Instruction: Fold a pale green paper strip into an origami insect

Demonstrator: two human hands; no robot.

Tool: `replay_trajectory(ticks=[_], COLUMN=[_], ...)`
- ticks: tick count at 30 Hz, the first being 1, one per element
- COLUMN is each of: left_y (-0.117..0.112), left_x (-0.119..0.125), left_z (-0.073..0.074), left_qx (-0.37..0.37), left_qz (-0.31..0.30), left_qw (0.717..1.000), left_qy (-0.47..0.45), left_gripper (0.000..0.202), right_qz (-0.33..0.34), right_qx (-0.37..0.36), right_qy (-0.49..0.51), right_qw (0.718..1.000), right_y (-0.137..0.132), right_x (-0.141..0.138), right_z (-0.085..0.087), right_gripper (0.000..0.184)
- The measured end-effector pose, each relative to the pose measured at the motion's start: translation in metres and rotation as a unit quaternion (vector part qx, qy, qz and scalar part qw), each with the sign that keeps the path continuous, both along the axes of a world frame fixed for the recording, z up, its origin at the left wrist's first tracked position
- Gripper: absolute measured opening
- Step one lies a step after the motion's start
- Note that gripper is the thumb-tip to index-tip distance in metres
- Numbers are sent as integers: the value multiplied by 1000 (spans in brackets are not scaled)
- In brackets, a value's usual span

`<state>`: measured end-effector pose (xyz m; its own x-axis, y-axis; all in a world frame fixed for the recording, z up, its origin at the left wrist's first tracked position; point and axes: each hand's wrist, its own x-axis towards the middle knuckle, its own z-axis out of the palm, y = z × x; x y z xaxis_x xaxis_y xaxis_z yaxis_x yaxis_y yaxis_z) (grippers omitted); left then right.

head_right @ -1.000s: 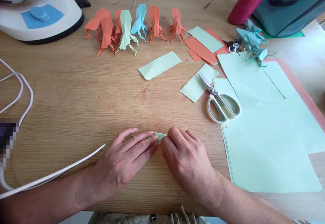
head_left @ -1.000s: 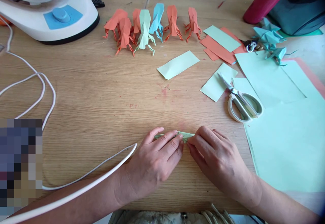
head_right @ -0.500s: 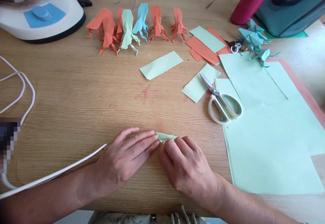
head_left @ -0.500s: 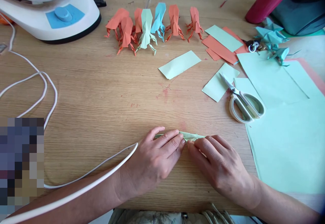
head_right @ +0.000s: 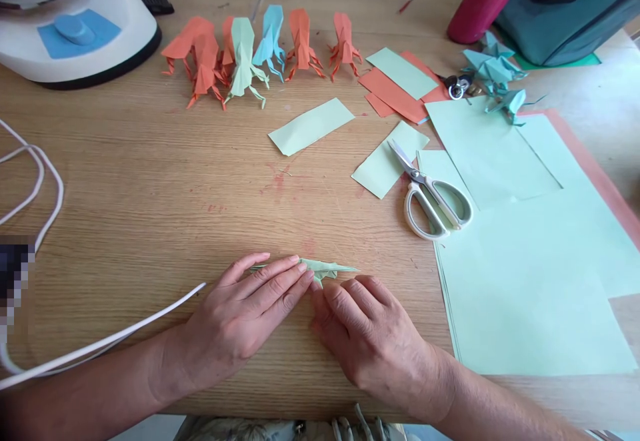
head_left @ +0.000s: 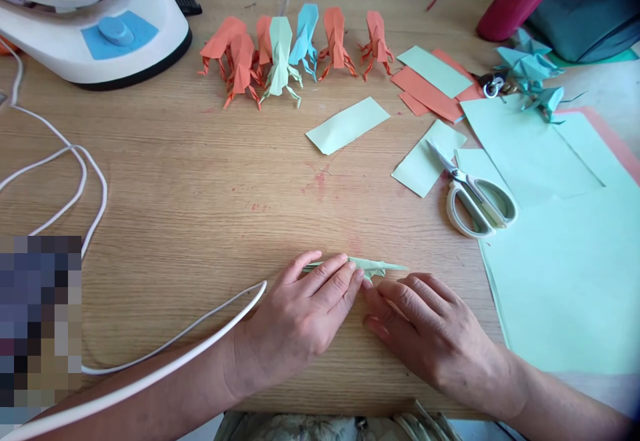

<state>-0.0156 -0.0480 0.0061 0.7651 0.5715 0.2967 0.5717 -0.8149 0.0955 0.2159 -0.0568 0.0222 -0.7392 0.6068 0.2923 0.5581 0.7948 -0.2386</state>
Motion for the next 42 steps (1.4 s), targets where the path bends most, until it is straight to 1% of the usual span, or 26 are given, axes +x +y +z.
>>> replay_trajectory(ticks=[2,5,8,10,12,16,20,24,30,34,38,40,42], left_y=[0,1,1,1,0,-1,1,1,1,2,2,1,0], left_x=[0,-1,-1,-2,-2,-1,-1,0,4,6,2,-1,-2], left_z=[0,1,2,2,0,-1,2,5,6,6,5,3,2], left_qx=[-7,-7,-4,-4,-5,-3,-1,-2,-16,-41,-61,-59,-52], left_qz=[1,-2,-9,-11,-6,2,-6,-11,9,28,17,8,4], left_qw=[1000,1000,1000,1000,1000,1000,1000,1000,1000,999,998,998,998], left_qy=[7,12,18,22,25,24,25,28,17,-5,-1,11,26], left_gripper=[35,35,36,36,37,36,36,37,35,33,35,37,39], right_qz=[-7,-6,-31,-49,-49,-21,3,11,8,-8,-14,-13,-3], right_qx=[-28,-101,-162,-173,-157,-103,-63,-31,-24,-53,-72,-64,-39], right_qy=[15,51,83,87,79,47,27,13,-7,-2,22,17,9], right_qw=[999,994,983,980,983,993,998,999,1000,999,997,998,999], right_y=[-1,1,3,5,6,8,10,10,9,9,7,6,5], right_x=[2,7,11,11,10,10,9,8,8,9,12,13,14], right_z=[0,3,5,5,3,-1,-2,-2,-2,-4,-7,-8,-8], right_gripper=[24,33,31,29,27,24,24,23,22,22,23,24,24])
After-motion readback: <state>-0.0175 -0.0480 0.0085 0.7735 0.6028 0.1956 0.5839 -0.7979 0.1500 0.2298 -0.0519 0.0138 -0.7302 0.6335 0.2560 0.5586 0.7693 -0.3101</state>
